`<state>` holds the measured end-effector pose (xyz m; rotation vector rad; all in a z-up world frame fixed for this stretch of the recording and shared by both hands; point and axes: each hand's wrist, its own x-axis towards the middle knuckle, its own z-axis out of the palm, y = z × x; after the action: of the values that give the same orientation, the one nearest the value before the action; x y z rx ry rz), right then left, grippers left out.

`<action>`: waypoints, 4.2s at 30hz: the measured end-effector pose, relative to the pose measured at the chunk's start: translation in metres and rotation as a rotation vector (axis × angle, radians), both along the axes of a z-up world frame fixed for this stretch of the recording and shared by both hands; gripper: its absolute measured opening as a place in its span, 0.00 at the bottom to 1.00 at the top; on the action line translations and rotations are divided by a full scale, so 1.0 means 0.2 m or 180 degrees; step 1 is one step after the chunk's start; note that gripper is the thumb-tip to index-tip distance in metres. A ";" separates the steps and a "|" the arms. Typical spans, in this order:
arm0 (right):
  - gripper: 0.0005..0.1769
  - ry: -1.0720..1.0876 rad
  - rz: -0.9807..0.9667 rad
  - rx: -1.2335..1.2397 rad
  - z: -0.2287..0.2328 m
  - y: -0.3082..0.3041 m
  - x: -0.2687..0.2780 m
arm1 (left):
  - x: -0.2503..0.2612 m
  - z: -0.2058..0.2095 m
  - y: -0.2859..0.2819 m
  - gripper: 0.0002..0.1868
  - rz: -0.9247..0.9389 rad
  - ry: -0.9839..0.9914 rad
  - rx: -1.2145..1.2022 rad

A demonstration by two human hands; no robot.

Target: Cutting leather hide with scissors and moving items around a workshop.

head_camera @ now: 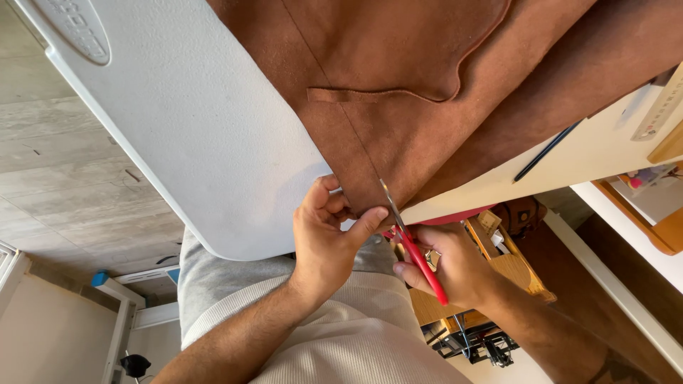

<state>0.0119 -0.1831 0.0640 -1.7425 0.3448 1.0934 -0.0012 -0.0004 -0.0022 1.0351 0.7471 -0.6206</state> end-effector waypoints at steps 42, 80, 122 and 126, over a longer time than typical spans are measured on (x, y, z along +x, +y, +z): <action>0.12 -0.0154 -0.0050 -0.0001 -0.04 0.03 0.00 | -0.02 -0.04 0.01 0.28 0.0097 -0.0086 0.0072; 0.12 -0.0451 0.0342 -0.0512 -0.01 0.05 0.08 | -0.01 -0.03 0.02 0.27 0.0115 -0.0146 0.0072; 0.14 -0.0193 0.0551 -0.0328 -0.05 0.08 0.23 | 0.01 -0.03 0.06 0.27 -0.0252 -0.0378 0.0395; 0.14 -0.0238 0.0553 -0.0348 -0.06 0.07 0.21 | 0.00 -0.03 0.06 0.27 -0.0238 -0.0347 0.0323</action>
<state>0.0547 -0.1701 0.0519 -1.9338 0.2131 1.1469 -0.0017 0.0107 -0.0075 1.1853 0.6519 -0.5901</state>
